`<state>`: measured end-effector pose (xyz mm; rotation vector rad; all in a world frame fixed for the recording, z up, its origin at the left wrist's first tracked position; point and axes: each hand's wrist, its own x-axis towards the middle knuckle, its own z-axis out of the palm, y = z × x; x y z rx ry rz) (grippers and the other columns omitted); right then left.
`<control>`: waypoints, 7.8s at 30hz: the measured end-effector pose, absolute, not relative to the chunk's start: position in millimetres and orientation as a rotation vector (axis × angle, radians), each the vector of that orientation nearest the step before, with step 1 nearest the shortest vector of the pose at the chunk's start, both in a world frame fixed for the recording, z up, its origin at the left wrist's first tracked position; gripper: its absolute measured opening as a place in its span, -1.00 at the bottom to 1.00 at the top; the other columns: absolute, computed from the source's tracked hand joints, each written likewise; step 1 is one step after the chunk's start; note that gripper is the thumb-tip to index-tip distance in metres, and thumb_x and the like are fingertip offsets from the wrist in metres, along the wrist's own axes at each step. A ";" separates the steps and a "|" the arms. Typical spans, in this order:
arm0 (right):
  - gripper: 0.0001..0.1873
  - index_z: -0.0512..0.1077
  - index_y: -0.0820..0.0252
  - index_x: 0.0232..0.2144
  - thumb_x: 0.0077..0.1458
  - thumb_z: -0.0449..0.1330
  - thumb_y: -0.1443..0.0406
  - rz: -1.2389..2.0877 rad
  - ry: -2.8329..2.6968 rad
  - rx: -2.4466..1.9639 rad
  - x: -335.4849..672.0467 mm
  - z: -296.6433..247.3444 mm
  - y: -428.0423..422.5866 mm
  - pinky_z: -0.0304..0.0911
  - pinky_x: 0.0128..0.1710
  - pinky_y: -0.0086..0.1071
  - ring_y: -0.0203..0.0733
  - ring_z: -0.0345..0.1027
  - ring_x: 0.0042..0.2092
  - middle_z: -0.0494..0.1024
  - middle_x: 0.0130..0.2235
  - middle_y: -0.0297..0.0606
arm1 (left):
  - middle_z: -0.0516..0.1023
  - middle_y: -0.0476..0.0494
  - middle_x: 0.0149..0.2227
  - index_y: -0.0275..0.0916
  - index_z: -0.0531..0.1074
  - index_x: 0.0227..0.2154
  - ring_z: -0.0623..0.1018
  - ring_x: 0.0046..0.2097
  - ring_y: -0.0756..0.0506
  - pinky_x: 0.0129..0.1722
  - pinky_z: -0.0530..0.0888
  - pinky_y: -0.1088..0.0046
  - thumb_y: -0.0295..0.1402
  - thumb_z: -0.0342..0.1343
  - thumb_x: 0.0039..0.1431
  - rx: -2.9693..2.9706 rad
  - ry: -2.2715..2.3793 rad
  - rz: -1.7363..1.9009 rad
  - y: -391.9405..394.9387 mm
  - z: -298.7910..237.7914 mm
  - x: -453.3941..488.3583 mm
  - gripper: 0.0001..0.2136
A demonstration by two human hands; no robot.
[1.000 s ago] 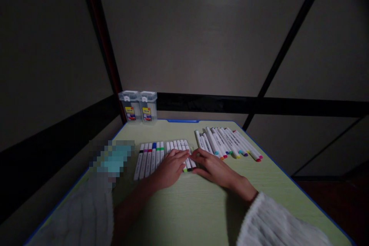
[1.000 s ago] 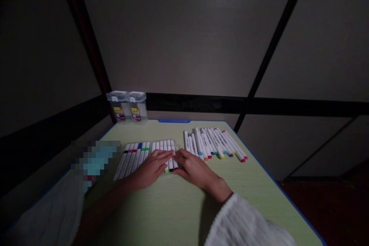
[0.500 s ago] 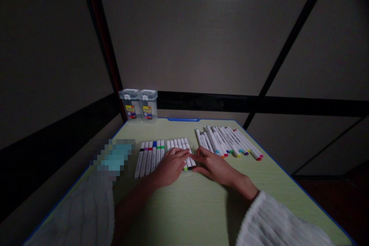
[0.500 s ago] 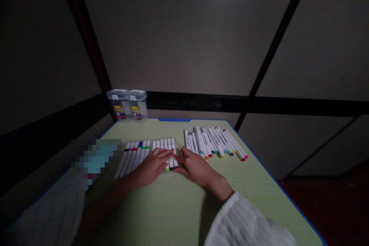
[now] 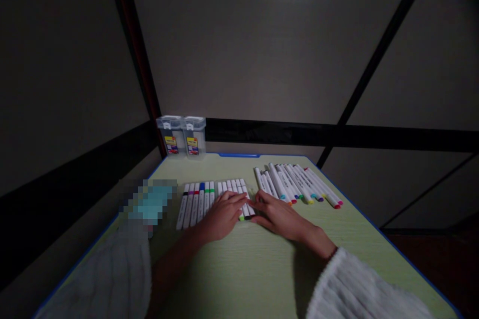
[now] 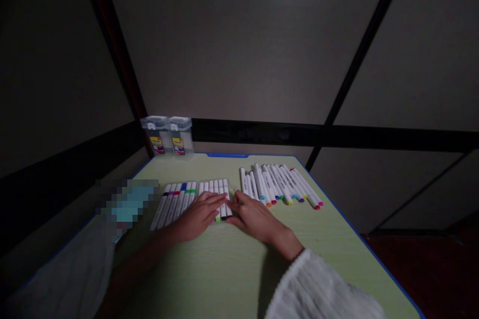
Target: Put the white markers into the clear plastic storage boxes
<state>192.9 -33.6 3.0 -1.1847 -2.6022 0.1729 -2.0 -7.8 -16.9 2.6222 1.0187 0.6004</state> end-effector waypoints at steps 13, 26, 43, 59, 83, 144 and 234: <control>-0.60 0.29 0.23 -0.04 0.11 -0.02 0.16 0.174 -2.575 -1.191 193.5 1.3 -34.6 0.25 -0.23 -0.25 -0.14 0.26 -0.25 0.29 -0.25 -0.14 | 0.28 -0.14 0.09 -0.20 0.35 -0.08 0.24 0.09 -0.12 0.07 0.19 0.22 -0.45 -0.07 0.08 2.667 1.122 0.616 -13.1 -5.4 -15.9 -0.68; -0.62 0.28 0.22 -0.05 0.12 -0.03 0.18 0.213 -2.585 -1.197 193.8 3.2 -36.4 0.23 -0.19 -0.27 -0.13 0.29 -0.21 0.29 -0.23 -0.14 | 0.37 -0.15 -0.01 -0.20 0.37 -0.16 0.35 0.03 -0.11 0.02 0.29 0.20 -0.30 -0.16 0.15 2.462 1.682 1.074 -60.0 7.2 -113.7 -0.72; -0.58 0.27 0.25 -0.03 0.13 -0.06 0.16 0.187 -2.615 -1.197 195.2 -1.5 -33.3 0.24 -0.21 -0.26 -0.13 0.30 -0.25 0.27 -0.24 -0.12 | 0.47 0.08 -0.09 0.06 0.38 -0.17 0.48 -0.12 -0.03 -0.14 0.45 0.52 -0.30 0.00 0.06 2.735 1.616 0.897 -185.7 2.1 -133.8 -0.75; -0.57 0.28 0.23 -0.04 0.12 -0.07 0.13 0.163 -2.619 -1.218 195.7 -2.6 -32.0 0.24 -0.24 -0.28 -0.12 0.31 -0.25 0.29 -0.22 -0.11 | 0.23 -0.33 0.09 -0.32 0.23 -0.02 0.18 0.15 -0.22 0.09 0.19 0.12 -0.24 -0.09 0.11 2.570 1.800 0.660 -50.2 -7.8 -96.9 -0.60; -0.63 0.30 0.20 -0.14 0.08 0.00 0.11 0.053 -2.575 -1.391 182.8 5.5 -42.4 0.22 -0.33 -0.28 -0.12 0.34 -0.30 0.33 -0.24 -0.13 | -0.02 -0.30 0.22 -0.28 0.00 0.15 -0.03 0.23 -0.27 0.11 0.00 0.08 0.07 -0.32 0.08 2.729 1.561 0.132 -8.9 -14.4 -77.3 -0.33; -0.70 0.44 0.17 -0.23 -0.04 0.17 0.17 0.323 -2.650 -1.360 208.3 21.4 -37.9 0.22 -0.26 -0.29 -0.10 0.35 -0.24 0.42 -0.25 -0.15 | 0.48 -0.12 -0.29 -0.27 0.46 -0.32 0.43 -0.19 -0.05 -0.09 0.32 0.40 -0.47 -0.22 0.04 2.198 1.625 0.712 52.0 -25.2 -65.4 -0.68; -0.66 0.18 0.15 -0.61 -0.24 0.27 0.14 1.330 -1.363 -1.010 139.3 -12.1 -10.3 0.05 -0.52 -0.44 -0.34 0.22 -0.57 0.40 -0.65 -0.41 | 0.41 -0.11 -0.26 -0.26 0.21 -0.08 0.38 -0.16 -0.05 -0.02 0.26 0.29 -0.66 -0.10 -0.15 1.875 1.161 1.058 43.6 -32.2 -49.9 -0.52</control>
